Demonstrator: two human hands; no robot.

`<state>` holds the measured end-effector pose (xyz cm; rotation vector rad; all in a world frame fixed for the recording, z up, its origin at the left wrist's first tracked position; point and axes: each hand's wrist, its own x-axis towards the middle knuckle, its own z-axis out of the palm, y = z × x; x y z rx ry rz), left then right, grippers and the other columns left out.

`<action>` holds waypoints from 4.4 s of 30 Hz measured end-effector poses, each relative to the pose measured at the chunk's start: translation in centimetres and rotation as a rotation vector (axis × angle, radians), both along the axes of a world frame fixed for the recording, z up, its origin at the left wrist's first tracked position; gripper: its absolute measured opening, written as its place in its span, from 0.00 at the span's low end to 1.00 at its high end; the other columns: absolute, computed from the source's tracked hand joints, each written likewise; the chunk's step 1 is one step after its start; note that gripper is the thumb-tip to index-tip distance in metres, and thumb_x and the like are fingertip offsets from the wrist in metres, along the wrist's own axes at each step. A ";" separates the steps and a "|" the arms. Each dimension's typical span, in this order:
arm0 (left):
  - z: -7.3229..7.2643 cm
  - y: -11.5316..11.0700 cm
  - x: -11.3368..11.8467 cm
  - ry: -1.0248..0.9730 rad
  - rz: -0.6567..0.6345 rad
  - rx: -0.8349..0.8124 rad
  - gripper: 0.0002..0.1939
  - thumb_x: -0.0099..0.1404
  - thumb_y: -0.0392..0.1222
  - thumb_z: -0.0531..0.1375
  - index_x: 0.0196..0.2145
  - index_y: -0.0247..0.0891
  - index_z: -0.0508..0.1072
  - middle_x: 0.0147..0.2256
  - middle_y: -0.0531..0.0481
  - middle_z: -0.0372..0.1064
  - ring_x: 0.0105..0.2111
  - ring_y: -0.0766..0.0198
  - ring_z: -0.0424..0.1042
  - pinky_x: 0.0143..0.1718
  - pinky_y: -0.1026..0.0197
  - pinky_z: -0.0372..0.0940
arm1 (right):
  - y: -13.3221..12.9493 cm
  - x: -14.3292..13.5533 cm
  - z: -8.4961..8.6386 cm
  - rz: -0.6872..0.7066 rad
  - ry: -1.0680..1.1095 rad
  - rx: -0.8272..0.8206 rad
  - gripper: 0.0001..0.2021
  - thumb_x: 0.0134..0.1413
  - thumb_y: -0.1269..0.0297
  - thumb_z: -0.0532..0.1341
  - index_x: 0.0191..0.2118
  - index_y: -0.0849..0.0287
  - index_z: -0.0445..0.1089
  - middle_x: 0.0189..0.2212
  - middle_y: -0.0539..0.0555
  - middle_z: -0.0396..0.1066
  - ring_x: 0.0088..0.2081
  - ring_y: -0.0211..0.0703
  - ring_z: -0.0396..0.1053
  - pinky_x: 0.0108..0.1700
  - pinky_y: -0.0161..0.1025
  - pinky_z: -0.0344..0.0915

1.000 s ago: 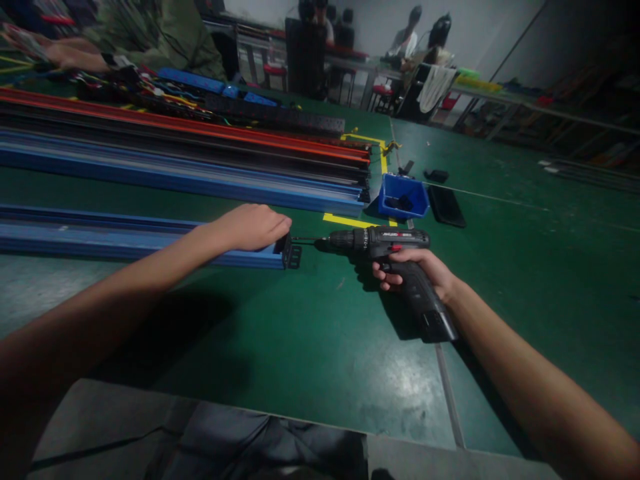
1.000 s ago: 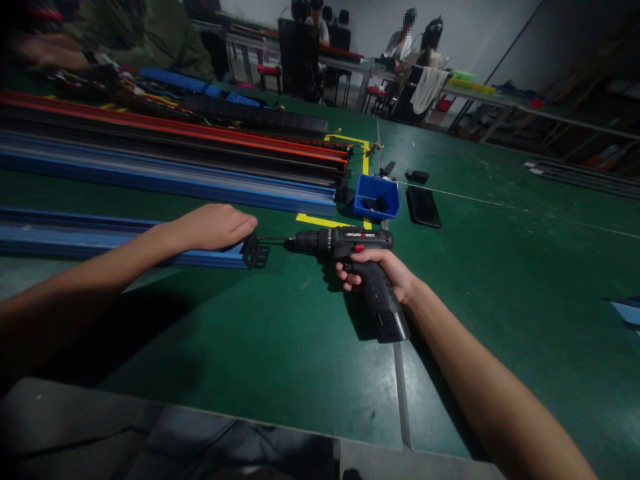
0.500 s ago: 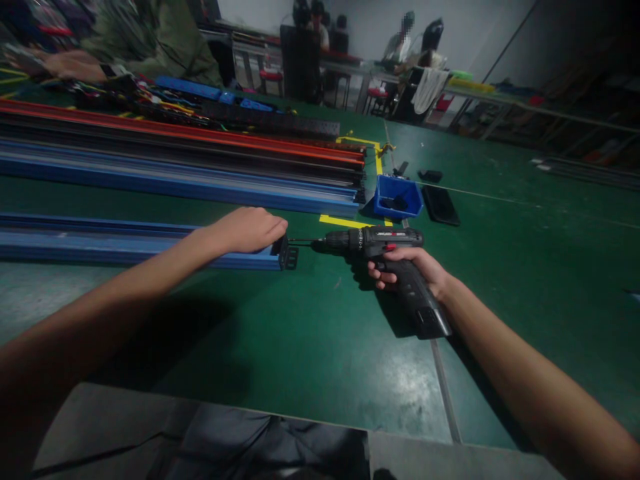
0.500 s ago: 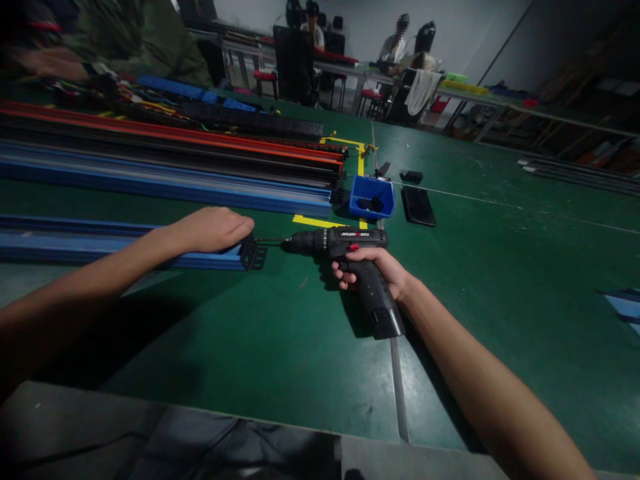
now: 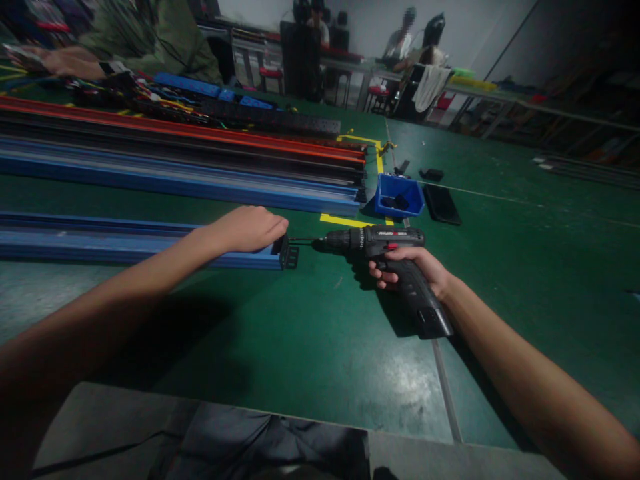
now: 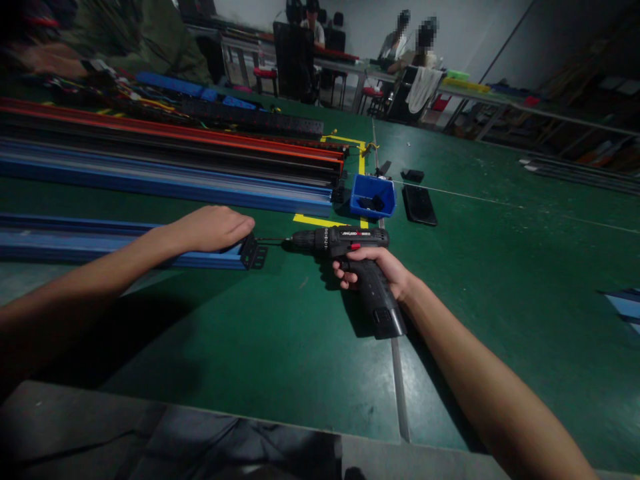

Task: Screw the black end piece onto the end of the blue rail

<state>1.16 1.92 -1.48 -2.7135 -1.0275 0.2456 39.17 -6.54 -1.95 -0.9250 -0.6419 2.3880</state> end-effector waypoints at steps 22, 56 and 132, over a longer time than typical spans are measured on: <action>0.1 0.0 0.0 -0.009 0.054 -0.035 0.21 0.76 0.44 0.45 0.41 0.39 0.77 0.35 0.41 0.80 0.33 0.52 0.78 0.34 0.56 0.66 | 0.0 0.0 0.1 -0.002 -0.034 0.002 0.11 0.59 0.68 0.64 0.43 0.72 0.75 0.33 0.60 0.77 0.25 0.35 0.71 0.41 0.36 0.77; 0.0 0.1 0.0 0.034 0.013 -0.003 0.23 0.77 0.44 0.43 0.41 0.38 0.76 0.35 0.40 0.79 0.34 0.50 0.79 0.31 0.54 0.65 | -0.1 -0.1 0.2 -0.019 -0.025 -0.003 0.10 0.60 0.69 0.63 0.43 0.72 0.75 0.33 0.61 0.78 0.24 0.34 0.71 0.41 0.37 0.78; 0.0 0.2 -0.1 -0.017 0.066 -0.040 0.23 0.77 0.47 0.43 0.40 0.39 0.77 0.34 0.42 0.79 0.33 0.52 0.78 0.32 0.56 0.64 | -0.1 -0.2 0.1 0.002 -0.022 0.026 0.11 0.58 0.68 0.64 0.43 0.73 0.75 0.31 0.60 0.77 0.26 0.35 0.71 0.41 0.35 0.77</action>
